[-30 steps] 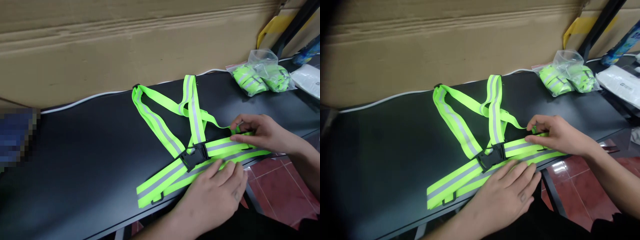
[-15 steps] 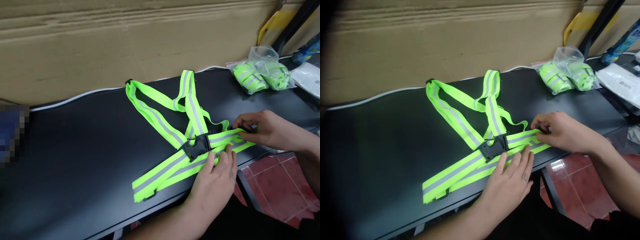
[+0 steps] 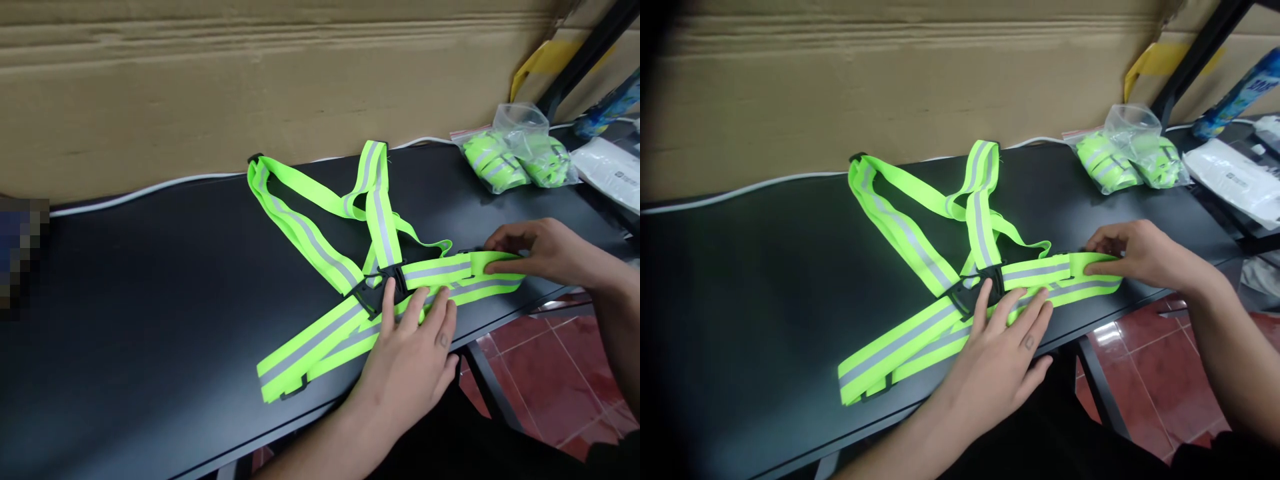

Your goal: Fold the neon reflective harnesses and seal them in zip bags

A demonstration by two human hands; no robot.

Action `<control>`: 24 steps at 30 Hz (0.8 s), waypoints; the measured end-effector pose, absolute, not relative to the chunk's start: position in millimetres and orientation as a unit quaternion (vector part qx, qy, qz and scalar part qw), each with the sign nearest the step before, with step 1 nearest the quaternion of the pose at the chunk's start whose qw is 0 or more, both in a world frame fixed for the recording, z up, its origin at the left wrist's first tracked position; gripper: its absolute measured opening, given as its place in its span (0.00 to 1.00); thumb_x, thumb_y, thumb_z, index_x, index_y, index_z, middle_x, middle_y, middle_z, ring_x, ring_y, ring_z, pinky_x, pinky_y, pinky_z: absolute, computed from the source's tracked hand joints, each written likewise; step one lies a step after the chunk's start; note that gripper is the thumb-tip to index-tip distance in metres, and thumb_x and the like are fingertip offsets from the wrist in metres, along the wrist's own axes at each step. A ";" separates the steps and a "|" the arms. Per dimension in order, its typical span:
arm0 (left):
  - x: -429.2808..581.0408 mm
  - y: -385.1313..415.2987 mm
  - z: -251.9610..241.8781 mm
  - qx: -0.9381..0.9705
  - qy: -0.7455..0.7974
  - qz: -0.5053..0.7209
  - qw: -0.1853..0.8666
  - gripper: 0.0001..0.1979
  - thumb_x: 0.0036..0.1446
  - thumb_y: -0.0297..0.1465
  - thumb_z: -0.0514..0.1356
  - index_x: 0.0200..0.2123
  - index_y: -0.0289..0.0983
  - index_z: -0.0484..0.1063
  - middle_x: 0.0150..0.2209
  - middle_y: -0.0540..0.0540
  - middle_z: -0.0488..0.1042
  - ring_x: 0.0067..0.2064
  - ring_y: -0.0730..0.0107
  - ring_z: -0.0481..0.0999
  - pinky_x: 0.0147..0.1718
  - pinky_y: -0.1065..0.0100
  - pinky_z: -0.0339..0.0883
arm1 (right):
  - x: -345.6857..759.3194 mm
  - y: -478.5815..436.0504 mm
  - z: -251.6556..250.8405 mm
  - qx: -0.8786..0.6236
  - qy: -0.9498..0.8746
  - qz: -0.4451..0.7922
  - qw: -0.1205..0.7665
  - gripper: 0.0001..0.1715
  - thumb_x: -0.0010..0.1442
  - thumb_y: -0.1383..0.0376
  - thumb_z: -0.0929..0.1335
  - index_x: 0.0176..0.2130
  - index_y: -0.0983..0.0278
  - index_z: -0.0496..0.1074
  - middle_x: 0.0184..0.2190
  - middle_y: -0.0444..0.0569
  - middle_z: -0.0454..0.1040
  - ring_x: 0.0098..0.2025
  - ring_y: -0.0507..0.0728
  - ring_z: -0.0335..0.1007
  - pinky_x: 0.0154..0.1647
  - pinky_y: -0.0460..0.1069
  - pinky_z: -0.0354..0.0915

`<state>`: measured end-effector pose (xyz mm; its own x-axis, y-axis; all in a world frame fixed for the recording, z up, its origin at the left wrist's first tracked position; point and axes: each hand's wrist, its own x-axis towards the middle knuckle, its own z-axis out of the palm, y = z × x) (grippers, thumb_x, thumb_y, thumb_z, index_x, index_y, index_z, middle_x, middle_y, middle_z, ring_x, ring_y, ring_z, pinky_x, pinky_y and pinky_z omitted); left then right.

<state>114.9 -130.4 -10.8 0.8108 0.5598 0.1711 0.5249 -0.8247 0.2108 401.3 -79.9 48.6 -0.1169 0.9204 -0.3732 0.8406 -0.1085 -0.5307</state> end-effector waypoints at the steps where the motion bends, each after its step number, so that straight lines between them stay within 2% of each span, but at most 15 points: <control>1: 114.9 -130.3 -10.8 0.948 0.286 0.113 0.083 0.27 0.71 0.42 0.47 0.65 0.35 0.63 0.68 0.44 0.62 0.65 0.50 0.59 0.67 0.35 0.39 | 402.9 -81.5 47.7 -0.668 -0.652 0.355 0.047 0.22 0.57 0.50 0.73 0.42 0.64 0.76 0.33 0.51 0.78 0.33 0.56 0.70 0.33 0.50 0.64; 4: 114.0 -130.1 -10.7 0.947 0.286 0.113 0.089 0.27 0.71 0.42 0.47 0.66 0.34 0.62 0.68 0.43 0.62 0.65 0.50 0.59 0.67 0.34 0.40 | 403.0 -86.0 48.9 -0.683 -0.640 0.352 -0.005 0.17 0.59 0.52 0.70 0.36 0.64 0.75 0.26 0.47 0.75 0.28 0.54 0.66 0.27 0.49 0.60; 7: 112.9 -130.2 -10.7 0.948 0.284 0.112 0.091 0.27 0.71 0.42 0.47 0.66 0.34 0.61 0.69 0.43 0.60 0.65 0.50 0.60 0.67 0.35 0.41 | 398.2 -91.0 54.1 -0.703 -0.669 0.236 -0.035 0.10 0.60 0.58 0.67 0.34 0.62 0.73 0.25 0.47 0.73 0.25 0.54 0.65 0.28 0.50 0.59; 9: 112.4 -130.0 -10.3 0.949 0.281 0.110 0.093 0.28 0.71 0.42 0.47 0.67 0.34 0.60 0.69 0.43 0.60 0.65 0.51 0.60 0.67 0.36 0.42 | 394.6 -94.5 56.9 -0.703 -0.691 0.165 -0.007 0.09 0.58 0.63 0.66 0.39 0.62 0.73 0.31 0.50 0.76 0.30 0.57 0.69 0.33 0.52 0.62; 10: 112.2 -129.8 -10.0 0.949 0.281 0.110 0.094 0.28 0.71 0.42 0.47 0.67 0.33 0.60 0.69 0.43 0.59 0.65 0.51 0.60 0.67 0.36 0.43 | 393.1 -96.1 57.3 -0.696 -0.698 0.167 0.022 0.13 0.58 0.65 0.66 0.44 0.63 0.73 0.36 0.52 0.77 0.35 0.59 0.72 0.37 0.53 0.64; 12: 111.8 -129.4 -9.3 0.948 0.282 0.110 0.100 0.28 0.71 0.42 0.46 0.67 0.33 0.60 0.69 0.43 0.60 0.65 0.51 0.60 0.67 0.36 0.43 | 390.9 -98.7 55.1 -0.663 -0.697 0.249 0.111 0.23 0.58 0.68 0.64 0.54 0.61 0.70 0.48 0.55 0.76 0.46 0.62 0.74 0.46 0.54 0.66; 14: 111.1 -129.2 -8.9 0.947 0.282 0.113 0.106 0.28 0.71 0.42 0.45 0.66 0.33 0.61 0.69 0.43 0.60 0.64 0.51 0.60 0.67 0.36 0.43 | 389.7 -100.8 48.6 -0.634 -0.654 0.357 0.206 0.27 0.59 0.70 0.64 0.57 0.57 0.69 0.56 0.52 0.74 0.52 0.61 0.73 0.49 0.53 0.66; 15: 110.6 -129.2 -8.8 0.946 0.282 0.115 0.110 0.27 0.72 0.42 0.45 0.66 0.33 0.62 0.69 0.43 0.61 0.64 0.51 0.61 0.67 0.37 0.43 | 389.3 -101.7 44.1 -0.633 -0.621 0.394 0.241 0.24 0.60 0.69 0.64 0.54 0.56 0.71 0.55 0.51 0.75 0.50 0.60 0.73 0.47 0.53 0.67; 17: 109.8 -129.4 -9.0 0.944 0.282 0.123 0.116 0.27 0.72 0.42 0.45 0.65 0.33 0.63 0.68 0.44 0.63 0.64 0.51 0.61 0.67 0.37 0.43 | 389.2 -103.6 33.7 -0.660 -0.546 0.433 0.281 0.15 0.58 0.67 0.66 0.44 0.58 0.77 0.43 0.49 0.79 0.39 0.57 0.73 0.39 0.51 0.67; 19: 109.3 -129.6 -8.9 0.943 0.284 0.129 0.119 0.27 0.71 0.43 0.46 0.65 0.33 0.63 0.68 0.44 0.63 0.64 0.51 0.60 0.68 0.38 0.43 | 389.5 -105.1 24.3 -0.682 -0.486 0.455 0.304 0.09 0.56 0.65 0.68 0.36 0.61 0.78 0.27 0.46 0.75 0.28 0.54 0.67 0.29 0.49 0.62; 20: 109.2 -129.6 -8.7 0.942 0.285 0.130 0.120 0.28 0.71 0.43 0.46 0.65 0.33 0.63 0.68 0.44 0.63 0.64 0.51 0.60 0.68 0.38 0.43 | 389.5 -105.5 21.0 -0.681 -0.471 0.461 0.319 0.09 0.55 0.63 0.68 0.34 0.61 0.78 0.23 0.45 0.73 0.25 0.53 0.64 0.27 0.48 0.60; 22: 109.2 -129.6 -7.7 0.942 0.285 0.127 0.123 0.28 0.71 0.43 0.45 0.65 0.33 0.63 0.68 0.44 0.62 0.65 0.50 0.59 0.68 0.38 0.43 | 388.1 -105.2 18.5 -0.674 -0.487 0.444 0.334 0.11 0.56 0.59 0.69 0.36 0.61 0.79 0.25 0.45 0.74 0.27 0.53 0.65 0.28 0.48 0.60; 24: 109.4 -129.5 -6.6 0.942 0.285 0.123 0.124 0.27 0.71 0.43 0.45 0.65 0.33 0.63 0.68 0.44 0.63 0.65 0.50 0.59 0.68 0.38 0.42 | 384.0 -103.4 20.9 -0.678 -0.542 0.403 0.292 0.15 0.57 0.54 0.71 0.39 0.60 0.79 0.34 0.47 0.78 0.34 0.56 0.69 0.33 0.48 0.63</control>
<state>109.4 -129.5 -6.6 0.8068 0.5685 0.1607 0.5075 -0.8063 0.3039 384.0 -103.4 20.9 0.0884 0.9692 -0.2297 0.4996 -0.2427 -0.8316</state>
